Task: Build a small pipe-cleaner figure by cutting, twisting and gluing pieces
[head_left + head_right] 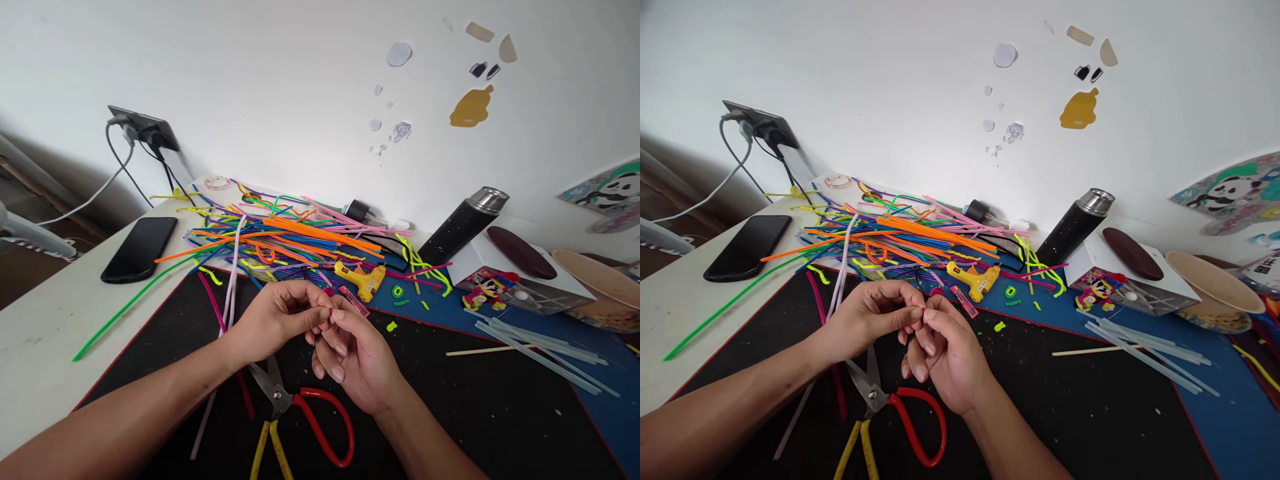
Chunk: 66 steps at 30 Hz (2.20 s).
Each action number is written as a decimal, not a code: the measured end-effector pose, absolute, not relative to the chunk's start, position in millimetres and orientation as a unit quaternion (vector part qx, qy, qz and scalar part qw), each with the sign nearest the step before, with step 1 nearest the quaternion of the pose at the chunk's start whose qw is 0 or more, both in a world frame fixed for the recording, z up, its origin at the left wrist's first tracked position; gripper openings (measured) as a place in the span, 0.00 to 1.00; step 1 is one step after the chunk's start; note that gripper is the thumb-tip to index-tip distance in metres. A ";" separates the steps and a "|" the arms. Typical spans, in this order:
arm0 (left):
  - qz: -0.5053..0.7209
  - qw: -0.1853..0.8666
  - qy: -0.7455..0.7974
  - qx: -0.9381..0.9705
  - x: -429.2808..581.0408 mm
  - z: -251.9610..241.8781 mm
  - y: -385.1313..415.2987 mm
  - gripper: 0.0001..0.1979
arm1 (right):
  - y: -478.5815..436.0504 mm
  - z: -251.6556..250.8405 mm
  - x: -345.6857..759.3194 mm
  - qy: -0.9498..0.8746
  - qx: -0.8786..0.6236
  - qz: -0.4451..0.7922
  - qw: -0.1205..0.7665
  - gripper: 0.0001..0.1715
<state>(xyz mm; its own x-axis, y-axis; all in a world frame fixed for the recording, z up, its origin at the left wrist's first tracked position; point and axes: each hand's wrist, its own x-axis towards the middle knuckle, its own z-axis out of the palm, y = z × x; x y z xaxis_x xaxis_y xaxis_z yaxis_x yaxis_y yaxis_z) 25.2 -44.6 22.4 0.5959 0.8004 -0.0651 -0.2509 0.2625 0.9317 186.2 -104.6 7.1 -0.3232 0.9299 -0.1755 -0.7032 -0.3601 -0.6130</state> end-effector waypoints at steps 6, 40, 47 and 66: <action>0.348 0.743 0.282 0.498 24.4 23.0 -45.5 0.20 | -104.5 9.3 186.0 -0.224 -0.259 0.780 0.524 0.12; 0.298 0.731 0.295 0.538 20.5 25.2 -34.2 0.22 | -103.2 28.6 204.9 -0.456 -0.489 0.553 0.498 0.22; 0.280 0.737 0.297 0.538 20.4 24.2 -34.5 0.23 | -103.1 25.3 203.9 -0.460 -0.485 0.557 0.492 0.19; 0.310 0.775 0.282 0.472 26.3 17.6 -36.8 0.23 | -103.2 20.5 200.7 -0.414 -0.470 0.579 0.522 0.17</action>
